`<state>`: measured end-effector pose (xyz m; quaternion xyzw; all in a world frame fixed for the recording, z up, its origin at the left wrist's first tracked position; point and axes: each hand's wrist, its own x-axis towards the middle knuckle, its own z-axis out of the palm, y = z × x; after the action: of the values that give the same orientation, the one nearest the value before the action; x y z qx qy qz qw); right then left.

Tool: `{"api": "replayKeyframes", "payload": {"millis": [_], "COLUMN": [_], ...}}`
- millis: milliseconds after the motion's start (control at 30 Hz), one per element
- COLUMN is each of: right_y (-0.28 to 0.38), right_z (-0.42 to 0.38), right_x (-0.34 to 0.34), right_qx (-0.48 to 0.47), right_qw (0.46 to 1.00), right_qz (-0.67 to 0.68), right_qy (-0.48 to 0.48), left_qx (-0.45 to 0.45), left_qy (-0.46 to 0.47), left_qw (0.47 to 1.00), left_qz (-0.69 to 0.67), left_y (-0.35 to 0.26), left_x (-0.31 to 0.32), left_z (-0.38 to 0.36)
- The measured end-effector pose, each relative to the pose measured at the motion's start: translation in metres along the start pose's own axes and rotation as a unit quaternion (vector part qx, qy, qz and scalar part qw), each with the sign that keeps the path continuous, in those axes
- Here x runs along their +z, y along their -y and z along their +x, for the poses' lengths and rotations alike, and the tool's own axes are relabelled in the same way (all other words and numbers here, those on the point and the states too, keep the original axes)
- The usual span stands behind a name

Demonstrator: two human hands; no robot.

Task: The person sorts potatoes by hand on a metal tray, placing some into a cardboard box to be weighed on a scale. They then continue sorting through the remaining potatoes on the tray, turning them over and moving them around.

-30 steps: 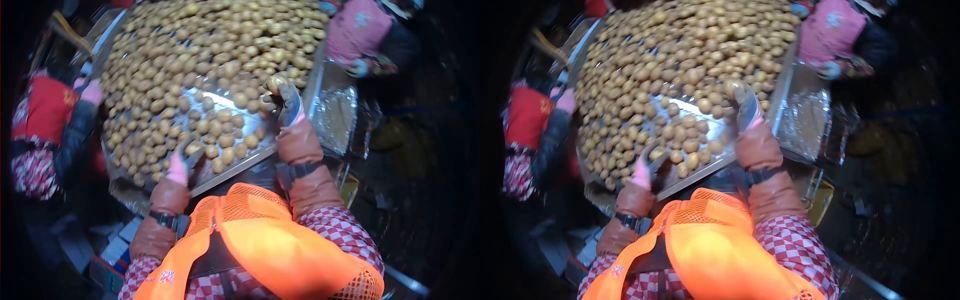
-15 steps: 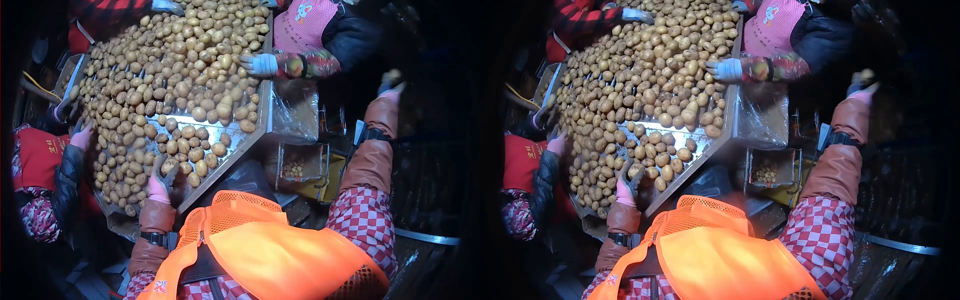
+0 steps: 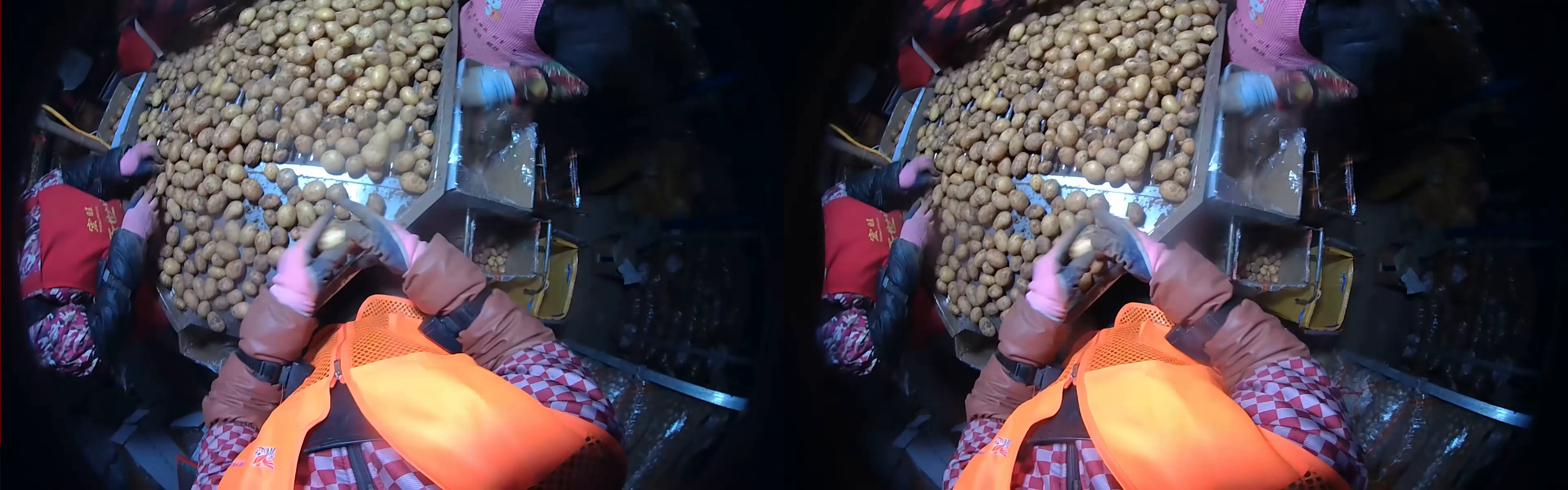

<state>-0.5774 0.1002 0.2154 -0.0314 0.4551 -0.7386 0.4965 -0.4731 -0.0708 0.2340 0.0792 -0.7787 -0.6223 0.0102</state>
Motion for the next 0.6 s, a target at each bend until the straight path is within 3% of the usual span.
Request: {"api": "replayKeyframes", "payload": {"millis": [33,67,100,167,233,300,367,400,467,500,567,600], "right_y": [0.021,0.022,0.022,-0.002,0.001,0.004,0.014,0.015,0.008,-0.001,-0.001,0.012], "right_z": [-0.015,-0.018,-0.021,-0.009,-0.025,-0.034,-0.037,-0.039,-0.038,-0.034,-0.037,-0.046], "right_x": [0.023,0.022,0.02,-0.008,-0.011,-0.032,-0.039,-0.045,-0.058,-0.059,-0.104,-0.134], "right_qx": [-0.03,-0.043,-0.057,-0.05,-0.018,-0.07,-0.097,-0.11,-0.132,-0.17,-0.068,-0.008], "right_qw": [0.989,0.983,0.976,0.997,0.984,0.984,0.968,0.965,0.956,0.958,0.97,0.97], "right_qz": [-0.148,-0.179,-0.21,-0.035,-0.015,0.042,0.125,0.149,0.2,0.137,0.218,0.233], "right_qy": [0.009,0.019,0.029,0.048,-0.179,-0.161,-0.193,-0.186,-0.169,-0.183,-0.082,-0.064], "left_qx": [-0.004,-0.001,0.016,0.005,-0.036,-0.064,-0.098,-0.077,-0.074,-0.089,-0.122,-0.094], "left_qy": [0.034,0.068,0.069,0.027,-0.051,-0.114,-0.152,-0.159,-0.196,-0.214,-0.208,-0.217], "left_qw": [0.994,0.976,0.975,0.997,0.998,0.983,0.982,0.977,0.972,0.966,0.958,0.95], "left_qz": [0.105,0.208,0.21,0.079,0.006,0.128,0.057,0.117,0.108,0.116,0.156,0.203], "left_y": [-0.002,-0.004,0.004,0.011,0.037,0.049,0.063,0.082,0.111,0.122,0.118,0.113], "left_x": [-0.004,-0.008,-0.006,-0.011,-0.023,-0.047,-0.067,-0.082,-0.097,-0.104,-0.108,-0.109], "left_z": [-0.001,-0.003,-0.003,-0.006,-0.011,-0.011,-0.013,-0.013,-0.017,-0.021,-0.026,-0.034]}}
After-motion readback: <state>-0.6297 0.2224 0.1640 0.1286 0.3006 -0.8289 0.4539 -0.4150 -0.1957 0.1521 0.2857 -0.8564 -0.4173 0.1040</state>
